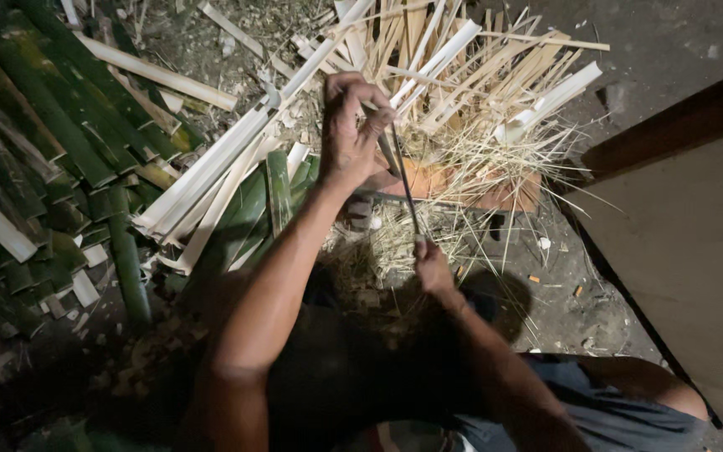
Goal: The person uses a machete to split bamboo strips into thinner pieces. They repeatedly pick up bamboo sections, position them on a wooden block, and strike them with the machete to produce thin strips.
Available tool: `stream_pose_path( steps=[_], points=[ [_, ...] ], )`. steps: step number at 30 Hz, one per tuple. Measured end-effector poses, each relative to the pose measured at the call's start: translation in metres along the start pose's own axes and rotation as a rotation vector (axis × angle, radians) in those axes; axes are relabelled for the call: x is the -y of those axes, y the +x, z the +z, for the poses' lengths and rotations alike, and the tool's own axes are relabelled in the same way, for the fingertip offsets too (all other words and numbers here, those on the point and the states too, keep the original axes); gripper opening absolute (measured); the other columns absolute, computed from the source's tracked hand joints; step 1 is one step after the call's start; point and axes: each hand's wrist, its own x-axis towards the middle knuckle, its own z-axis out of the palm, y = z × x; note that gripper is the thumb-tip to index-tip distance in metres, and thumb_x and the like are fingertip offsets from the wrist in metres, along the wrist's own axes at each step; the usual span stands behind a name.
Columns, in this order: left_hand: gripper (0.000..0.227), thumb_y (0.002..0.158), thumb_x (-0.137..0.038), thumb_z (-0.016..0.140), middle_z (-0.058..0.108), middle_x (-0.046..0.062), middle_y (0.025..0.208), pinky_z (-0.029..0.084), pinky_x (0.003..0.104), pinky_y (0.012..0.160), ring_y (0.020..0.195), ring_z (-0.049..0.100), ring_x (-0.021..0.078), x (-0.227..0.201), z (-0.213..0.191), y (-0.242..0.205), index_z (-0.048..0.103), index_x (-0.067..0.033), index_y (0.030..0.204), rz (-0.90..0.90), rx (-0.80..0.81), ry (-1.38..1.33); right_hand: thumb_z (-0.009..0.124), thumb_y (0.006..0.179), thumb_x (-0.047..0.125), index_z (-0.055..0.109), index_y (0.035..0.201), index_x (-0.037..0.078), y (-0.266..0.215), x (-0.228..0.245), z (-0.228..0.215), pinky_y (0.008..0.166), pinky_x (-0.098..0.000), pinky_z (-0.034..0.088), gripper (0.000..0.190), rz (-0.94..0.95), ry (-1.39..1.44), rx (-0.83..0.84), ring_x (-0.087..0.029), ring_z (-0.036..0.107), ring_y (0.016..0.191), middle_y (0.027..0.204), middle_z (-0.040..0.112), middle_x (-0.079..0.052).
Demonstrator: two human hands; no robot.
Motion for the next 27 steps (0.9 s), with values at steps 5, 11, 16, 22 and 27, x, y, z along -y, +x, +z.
stream_pose_path(
  steps=[5,11,16,22,27],
  points=[
    [0.021,0.094,-0.017,0.078,0.06,0.006,0.103,0.053,0.035,0.089,0.1,0.063,0.0214,-0.008,0.011,0.0,0.061,-0.01,0.104,-0.046,-0.019,-0.055,0.042,0.111,0.04,0.056,0.099,0.005,0.013,0.009,-0.034,0.044,-0.0305,0.035,0.04,0.089,0.128,0.106,-0.01,0.042,0.048,0.058,0.045,0.003],
    [0.018,0.098,-0.018,0.076,0.07,0.003,0.103,0.06,0.028,0.084,0.097,0.069,0.0167,-0.008,0.036,-0.008,0.064,-0.0111,0.11,-0.142,-0.178,-0.053,0.043,0.109,0.042,0.051,0.097,0.009,-0.037,0.107,-0.055,0.04,-0.0283,0.031,0.036,-0.119,0.574,0.091,-0.006,0.037,0.046,0.058,0.041,0.007],
    [0.018,0.099,-0.015,0.074,0.069,0.004,0.105,0.058,0.031,0.088,0.099,0.069,0.0179,-0.007,0.031,-0.009,0.062,-0.0094,0.111,-0.192,-0.218,-0.04,0.043,0.109,0.042,0.053,0.095,0.009,-0.04,0.127,-0.06,0.041,-0.027,0.031,0.036,-0.078,0.644,0.126,-0.006,0.038,0.046,0.057,0.041,0.006],
    [0.017,0.1,-0.014,0.074,0.069,0.003,0.106,0.06,0.03,0.088,0.099,0.07,0.0165,-0.007,0.026,-0.007,0.062,-0.0102,0.112,-0.231,-0.245,-0.092,0.044,0.11,0.041,0.054,0.093,0.008,-0.003,0.062,0.003,0.045,-0.0302,0.035,0.039,-0.058,0.361,-0.065,-0.009,0.042,0.049,0.058,0.045,0.003],
    [0.043,0.097,-0.018,0.076,0.064,0.004,0.106,0.065,0.027,0.082,0.098,0.067,0.0161,-0.001,0.02,0.003,0.05,-0.0103,0.13,-0.327,-0.335,-0.127,0.044,0.11,0.043,0.058,0.091,0.006,0.036,0.012,0.008,0.047,-0.0341,0.039,0.044,0.359,0.19,0.06,-0.013,0.047,0.049,0.057,0.05,-0.001]
  ],
)
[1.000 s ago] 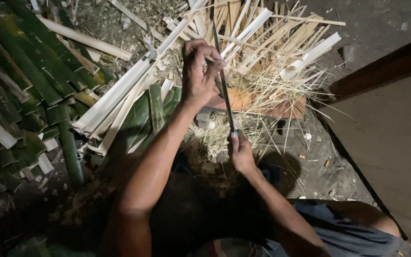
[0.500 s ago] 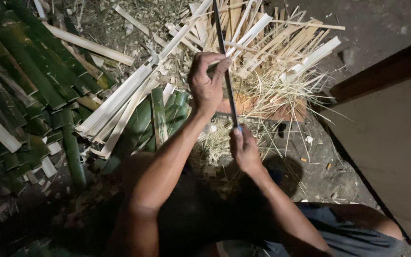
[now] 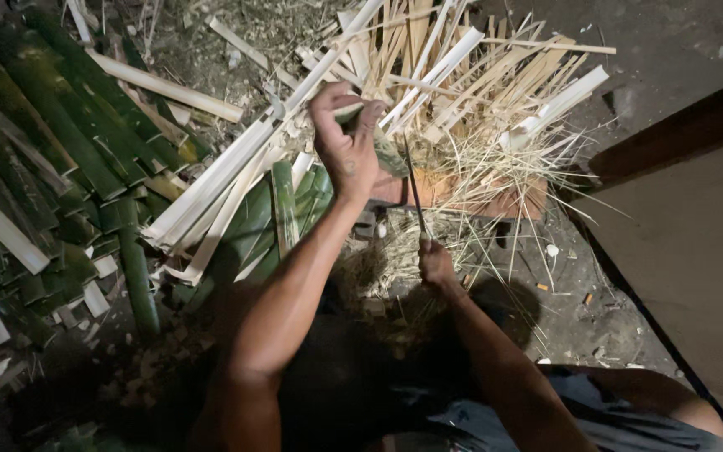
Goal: The person uses a machete to split bamboo strips into thinner pieces. They repeatedly pick up bamboo sections, position them on a wooden block, and strike them with the machete to produce thin strips.
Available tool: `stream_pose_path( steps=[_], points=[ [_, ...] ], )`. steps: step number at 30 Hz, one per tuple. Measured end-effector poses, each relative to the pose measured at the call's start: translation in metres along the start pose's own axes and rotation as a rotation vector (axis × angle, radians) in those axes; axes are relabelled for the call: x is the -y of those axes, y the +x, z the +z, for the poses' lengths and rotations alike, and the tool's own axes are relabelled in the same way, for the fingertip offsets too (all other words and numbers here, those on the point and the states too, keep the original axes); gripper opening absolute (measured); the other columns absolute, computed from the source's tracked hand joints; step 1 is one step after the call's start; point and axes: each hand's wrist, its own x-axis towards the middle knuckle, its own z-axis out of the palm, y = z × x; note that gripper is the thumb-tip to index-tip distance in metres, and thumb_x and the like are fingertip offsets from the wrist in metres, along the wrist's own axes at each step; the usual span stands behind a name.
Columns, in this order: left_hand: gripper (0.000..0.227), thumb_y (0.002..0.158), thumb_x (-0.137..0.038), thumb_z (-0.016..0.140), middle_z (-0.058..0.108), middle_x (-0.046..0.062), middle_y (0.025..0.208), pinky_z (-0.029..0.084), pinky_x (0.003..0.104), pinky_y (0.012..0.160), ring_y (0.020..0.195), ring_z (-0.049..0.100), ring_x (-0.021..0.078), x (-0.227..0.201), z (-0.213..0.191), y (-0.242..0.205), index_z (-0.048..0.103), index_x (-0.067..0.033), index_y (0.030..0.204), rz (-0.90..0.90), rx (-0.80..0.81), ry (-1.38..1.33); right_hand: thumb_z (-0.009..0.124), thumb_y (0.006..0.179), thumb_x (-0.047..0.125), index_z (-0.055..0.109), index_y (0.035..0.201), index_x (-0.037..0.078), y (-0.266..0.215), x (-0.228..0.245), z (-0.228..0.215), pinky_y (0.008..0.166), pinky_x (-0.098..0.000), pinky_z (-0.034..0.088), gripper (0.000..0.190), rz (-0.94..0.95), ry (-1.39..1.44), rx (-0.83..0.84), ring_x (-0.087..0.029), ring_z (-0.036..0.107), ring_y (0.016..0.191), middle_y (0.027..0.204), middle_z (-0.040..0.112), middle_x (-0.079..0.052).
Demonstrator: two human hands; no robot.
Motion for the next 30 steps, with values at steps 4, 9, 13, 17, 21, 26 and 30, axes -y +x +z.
stream_pose_path(
  steps=[4,9,13,17,21,26,30],
  points=[
    [0.052,0.095,-0.019,0.077,0.063,0.006,0.107,0.059,0.028,0.081,0.093,0.066,0.0165,0.006,0.005,-0.009,0.045,-0.0109,0.136,-0.079,-0.023,-0.115,0.044,0.11,0.041,0.059,0.091,0.006,-0.036,0.003,-0.003,0.047,-0.034,0.04,0.042,-0.36,0.075,-0.065,-0.012,0.049,0.048,0.056,0.051,-0.002],
    [0.04,0.101,-0.021,0.078,0.064,0.007,0.095,0.052,0.029,0.078,0.084,0.06,0.0144,0.017,0.005,-0.02,0.05,-0.0068,0.125,-0.22,0.046,-0.243,0.046,0.109,0.035,0.054,0.095,0.004,-0.1,0.046,-0.001,0.046,-0.034,0.037,0.035,-0.506,0.296,0.02,-0.01,0.043,0.049,0.059,0.045,-0.002],
    [0.036,0.101,-0.021,0.075,0.064,0.005,0.102,0.057,0.028,0.082,0.092,0.063,0.014,0.028,-0.002,-0.004,0.05,-0.0048,0.121,-0.215,-0.023,-0.155,0.046,0.111,0.033,0.056,0.093,0.004,-0.09,0.062,-0.009,0.049,-0.0352,0.041,0.035,-0.59,0.113,-0.034,-0.013,0.046,0.051,0.058,0.05,-0.005],
    [0.036,0.103,-0.018,0.074,0.062,0.006,0.104,0.052,0.028,0.088,0.095,0.06,0.0134,0.034,-0.009,-0.004,0.047,-0.0034,0.123,-0.139,-0.044,-0.23,0.044,0.11,0.033,0.057,0.099,0.003,-0.047,0.01,0.004,0.053,-0.0414,0.045,0.034,-0.515,0.042,-0.07,-0.023,0.053,0.056,0.065,0.056,-0.011],
    [0.035,0.103,-0.014,0.074,0.058,0.006,0.099,0.052,0.029,0.084,0.092,0.058,0.0138,0.045,-0.01,-0.005,0.049,-0.001,0.124,-0.202,-0.069,-0.135,0.036,0.11,0.035,0.062,0.111,0.003,0.04,-0.054,0.013,0.059,-0.0499,0.047,0.041,-0.443,-0.298,-0.129,-0.039,0.06,0.07,0.082,0.063,-0.022],
    [0.039,0.103,-0.016,0.068,0.064,0.009,0.117,0.061,0.033,0.094,0.106,0.067,0.0191,0.091,0.0,-0.032,0.049,-0.0022,0.135,-0.307,0.075,-0.297,0.037,0.109,0.042,0.065,0.11,0.003,0.075,-0.116,-0.005,0.072,-0.0552,0.048,0.049,-0.476,-0.458,-0.129,-0.051,0.062,0.089,0.095,0.068,-0.03],
    [0.055,0.101,-0.021,0.067,0.072,0.013,0.116,0.057,0.038,0.085,0.1,0.069,0.022,0.128,-0.011,-0.057,0.046,-0.0071,0.149,-0.501,0.467,0.286,0.042,0.101,0.046,0.066,0.104,0.007,0.054,-0.116,-0.02,0.075,-0.0491,0.051,0.045,-0.273,-0.207,-0.091,-0.046,0.067,0.085,0.09,0.07,-0.026]
  ],
)
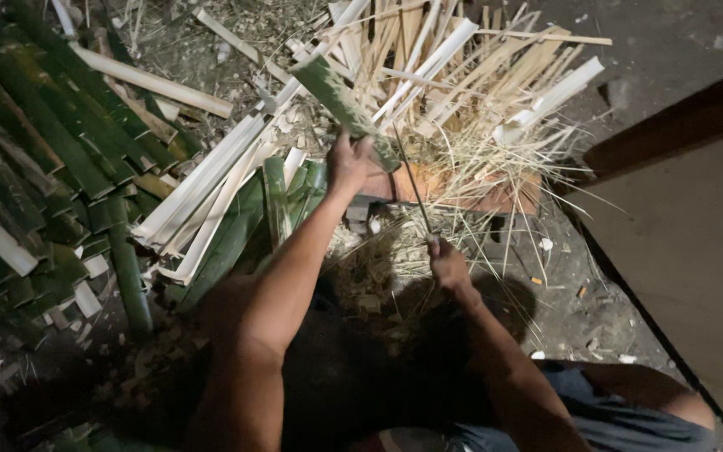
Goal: The person uses a machete to split bamboo strips into thinner pieces. They repeatedly pick up bamboo sections, position them on a wooden block, and strike them with the machete to produce thin strips.
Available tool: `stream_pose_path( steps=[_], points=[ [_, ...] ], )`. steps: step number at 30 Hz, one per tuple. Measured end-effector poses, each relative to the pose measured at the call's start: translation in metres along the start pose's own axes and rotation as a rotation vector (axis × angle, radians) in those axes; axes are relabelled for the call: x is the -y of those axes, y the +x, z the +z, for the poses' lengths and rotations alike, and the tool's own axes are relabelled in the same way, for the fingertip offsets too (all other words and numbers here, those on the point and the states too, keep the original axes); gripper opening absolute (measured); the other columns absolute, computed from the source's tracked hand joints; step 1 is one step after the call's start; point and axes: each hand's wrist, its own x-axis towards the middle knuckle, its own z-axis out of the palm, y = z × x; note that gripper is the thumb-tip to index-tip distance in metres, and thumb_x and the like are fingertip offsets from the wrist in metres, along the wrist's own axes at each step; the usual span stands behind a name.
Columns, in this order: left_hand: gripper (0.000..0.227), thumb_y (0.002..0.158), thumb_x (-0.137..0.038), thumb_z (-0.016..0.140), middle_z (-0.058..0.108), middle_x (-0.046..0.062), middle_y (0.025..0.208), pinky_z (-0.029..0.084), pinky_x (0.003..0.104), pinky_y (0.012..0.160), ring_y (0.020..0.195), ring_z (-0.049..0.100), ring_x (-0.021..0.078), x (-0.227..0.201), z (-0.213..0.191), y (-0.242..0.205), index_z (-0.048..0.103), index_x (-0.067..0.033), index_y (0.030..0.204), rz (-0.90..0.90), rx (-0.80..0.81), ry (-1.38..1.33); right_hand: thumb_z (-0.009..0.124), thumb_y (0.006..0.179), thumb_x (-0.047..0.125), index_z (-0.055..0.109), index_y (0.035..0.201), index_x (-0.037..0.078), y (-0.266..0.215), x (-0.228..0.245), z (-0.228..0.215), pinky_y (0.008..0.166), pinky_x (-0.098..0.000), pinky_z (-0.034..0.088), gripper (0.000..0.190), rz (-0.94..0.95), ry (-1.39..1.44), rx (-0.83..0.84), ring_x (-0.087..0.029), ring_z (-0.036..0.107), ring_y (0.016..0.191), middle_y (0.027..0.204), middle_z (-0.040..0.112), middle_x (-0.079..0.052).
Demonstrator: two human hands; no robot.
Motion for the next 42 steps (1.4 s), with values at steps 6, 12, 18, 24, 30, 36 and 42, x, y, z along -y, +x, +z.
stream_pose_path(
  steps=[6,12,18,24,30,36,42],
  points=[
    [0.071,0.095,-0.027,0.072,0.076,0.01,0.099,0.059,0.035,0.079,0.085,0.073,0.0217,-0.028,-0.025,0.015,0.031,-0.0099,0.15,-0.08,-0.269,-0.082,0.05,0.114,0.051,0.066,0.098,0.0,-0.001,0.029,-0.055,0.052,-0.0426,0.038,0.055,0.098,0.356,-0.189,-0.02,0.048,0.056,0.07,0.052,-0.012],
    [0.034,0.112,-0.026,0.046,0.081,0.01,0.12,0.043,0.037,0.057,0.071,0.058,0.0301,-0.092,-0.05,0.013,0.062,-0.0179,0.141,-0.059,-0.069,0.015,0.047,0.095,0.048,0.063,0.111,0.016,-0.002,0.03,-0.057,0.041,-0.0401,0.044,0.039,0.218,0.256,-0.022,-0.015,0.05,0.045,0.063,0.061,-0.003],
    [0.036,0.098,-0.036,0.067,0.068,0.016,0.118,0.061,0.029,0.065,0.092,0.067,0.0188,-0.068,-0.038,-0.003,0.07,-0.0096,0.123,0.436,0.094,0.34,0.04,0.105,0.058,0.074,0.107,0.007,-0.004,0.006,-0.009,0.076,-0.0482,0.055,0.062,-0.092,-0.031,-0.095,-0.034,0.07,0.086,0.093,0.076,-0.016],
    [0.038,0.099,-0.038,0.066,0.075,0.014,0.108,0.064,0.029,0.075,0.09,0.076,0.0174,-0.064,-0.029,-0.004,0.068,-0.0043,0.117,0.284,0.062,-0.022,0.038,0.094,0.072,0.065,0.114,0.009,-0.018,0.026,-0.011,0.081,-0.0483,0.054,0.071,0.067,-0.005,0.054,-0.036,0.074,0.088,0.096,0.076,-0.014],
    [0.034,0.108,-0.037,0.051,0.078,0.009,0.1,0.063,0.029,0.067,0.091,0.077,0.0163,-0.11,-0.043,-0.003,0.064,-0.0085,0.121,0.455,-0.23,-0.317,0.038,0.1,0.068,0.06,0.11,0.006,-0.057,0.122,-0.048,0.067,-0.0476,0.051,0.067,-0.035,0.02,0.031,-0.031,0.066,0.069,0.074,0.066,-0.014],
    [0.029,0.114,-0.032,0.051,0.069,0.008,0.081,0.058,0.032,0.071,0.072,0.069,0.0163,-0.126,-0.055,-0.014,0.061,-0.0058,0.109,0.622,-0.196,-0.601,0.038,0.098,0.058,0.061,0.11,0.01,-0.099,0.203,-0.068,0.037,-0.0322,0.034,0.055,-0.083,0.424,0.254,-0.012,0.04,0.042,0.054,0.046,0.001],
    [0.029,0.112,-0.026,0.048,0.061,0.005,0.073,0.055,0.032,0.063,0.065,0.061,0.0147,-0.119,-0.054,-0.017,0.06,-0.0014,0.103,0.58,-0.262,-0.605,0.042,0.11,0.05,0.059,0.108,0.001,-0.061,0.165,-0.001,0.042,-0.0304,0.039,0.052,-0.03,0.38,0.162,-0.012,0.045,0.05,0.063,0.05,0.001]
  ],
)
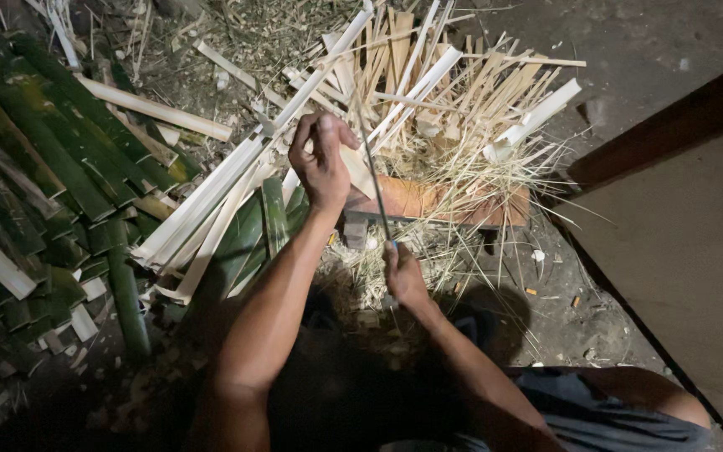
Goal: The person uses a machete to split bamboo strips into thinner pieces. They repeatedly pick up bamboo sections, position them on a wooden block, and strike them with the machete to produce thin strips.
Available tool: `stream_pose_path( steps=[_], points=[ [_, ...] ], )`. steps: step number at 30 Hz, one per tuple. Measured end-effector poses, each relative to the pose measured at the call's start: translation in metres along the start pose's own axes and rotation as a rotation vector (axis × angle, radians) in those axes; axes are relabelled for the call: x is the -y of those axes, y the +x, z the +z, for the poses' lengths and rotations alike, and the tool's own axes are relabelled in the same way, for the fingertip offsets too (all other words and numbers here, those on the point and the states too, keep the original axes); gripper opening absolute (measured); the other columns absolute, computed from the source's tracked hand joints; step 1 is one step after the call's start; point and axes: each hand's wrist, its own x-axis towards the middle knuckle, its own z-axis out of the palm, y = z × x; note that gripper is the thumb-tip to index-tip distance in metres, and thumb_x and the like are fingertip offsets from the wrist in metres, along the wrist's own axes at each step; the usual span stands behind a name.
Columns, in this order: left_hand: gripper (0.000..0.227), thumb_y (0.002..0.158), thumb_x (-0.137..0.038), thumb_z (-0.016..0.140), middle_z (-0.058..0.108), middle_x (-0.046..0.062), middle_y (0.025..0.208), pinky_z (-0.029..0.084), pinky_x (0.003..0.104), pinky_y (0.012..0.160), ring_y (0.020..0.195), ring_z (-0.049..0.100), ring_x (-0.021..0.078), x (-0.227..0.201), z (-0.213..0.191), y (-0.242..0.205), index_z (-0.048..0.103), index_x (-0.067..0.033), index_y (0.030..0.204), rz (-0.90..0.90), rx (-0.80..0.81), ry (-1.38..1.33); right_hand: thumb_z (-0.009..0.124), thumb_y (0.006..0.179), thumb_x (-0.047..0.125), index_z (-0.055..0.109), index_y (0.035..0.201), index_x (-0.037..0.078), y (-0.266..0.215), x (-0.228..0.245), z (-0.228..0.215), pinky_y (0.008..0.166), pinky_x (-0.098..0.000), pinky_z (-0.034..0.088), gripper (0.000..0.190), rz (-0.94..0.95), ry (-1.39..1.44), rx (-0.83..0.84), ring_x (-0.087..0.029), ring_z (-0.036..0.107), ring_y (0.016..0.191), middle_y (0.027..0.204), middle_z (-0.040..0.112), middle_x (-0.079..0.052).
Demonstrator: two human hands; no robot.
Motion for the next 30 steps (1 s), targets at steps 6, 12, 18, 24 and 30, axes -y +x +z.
stream_pose_path(
  steps=[6,12,18,24,30],
  points=[
    [0.034,0.107,-0.026,0.054,0.059,0.008,0.07,0.052,0.034,0.064,0.064,0.06,0.0171,-0.012,-0.012,0.008,0.057,0.0015,0.088,-0.183,0.06,-0.174,0.043,0.112,0.046,0.06,0.103,0.002,0.025,-0.033,-0.027,0.044,-0.0322,0.039,0.047,0.085,-0.275,-0.027,-0.011,0.045,0.05,0.061,0.049,0.001],
    [0.045,0.109,-0.038,0.051,0.062,0.009,0.071,0.051,0.033,0.064,0.063,0.06,0.0182,-0.022,-0.017,0.012,0.056,-0.0009,0.084,-0.158,0.29,-0.106,0.044,0.112,0.042,0.059,0.099,0.005,-0.024,-0.012,-0.029,0.046,-0.0339,0.038,0.042,-0.288,-0.015,-0.005,-0.01,0.045,0.05,0.059,0.047,0.001],
    [0.043,0.108,-0.039,0.051,0.055,0.006,0.064,0.053,0.034,0.059,0.058,0.058,0.0165,-0.019,-0.013,0.014,0.053,-0.0044,0.082,-0.171,0.222,-0.158,0.032,0.104,0.055,0.059,0.102,0.007,0.029,-0.063,-0.017,0.049,-0.0415,0.047,0.055,0.079,-0.21,-0.044,-0.022,0.056,0.051,0.064,0.058,-0.009],
    [0.039,0.11,-0.031,0.051,0.055,0.007,0.065,0.049,0.034,0.057,0.058,0.057,0.0181,-0.008,-0.009,0.012,0.054,-0.0042,0.082,-0.134,0.056,-0.093,0.032,0.105,0.058,0.063,0.094,0.002,0.017,-0.036,-0.027,0.068,-0.0492,0.05,0.064,-0.037,-0.308,-0.092,-0.034,0.063,0.07,0.075,0.065,-0.017],
    [0.039,0.112,-0.029,0.047,0.053,0.005,0.066,0.05,0.032,0.057,0.057,0.054,0.0162,0.001,-0.016,0.015,0.051,-0.0054,0.081,-0.12,-0.014,-0.126,0.037,0.105,0.052,0.059,0.097,0.004,0.008,-0.017,0.01,0.063,-0.0467,0.05,0.054,-0.009,-0.209,-0.122,-0.031,0.06,0.064,0.071,0.061,-0.016]
  ],
)
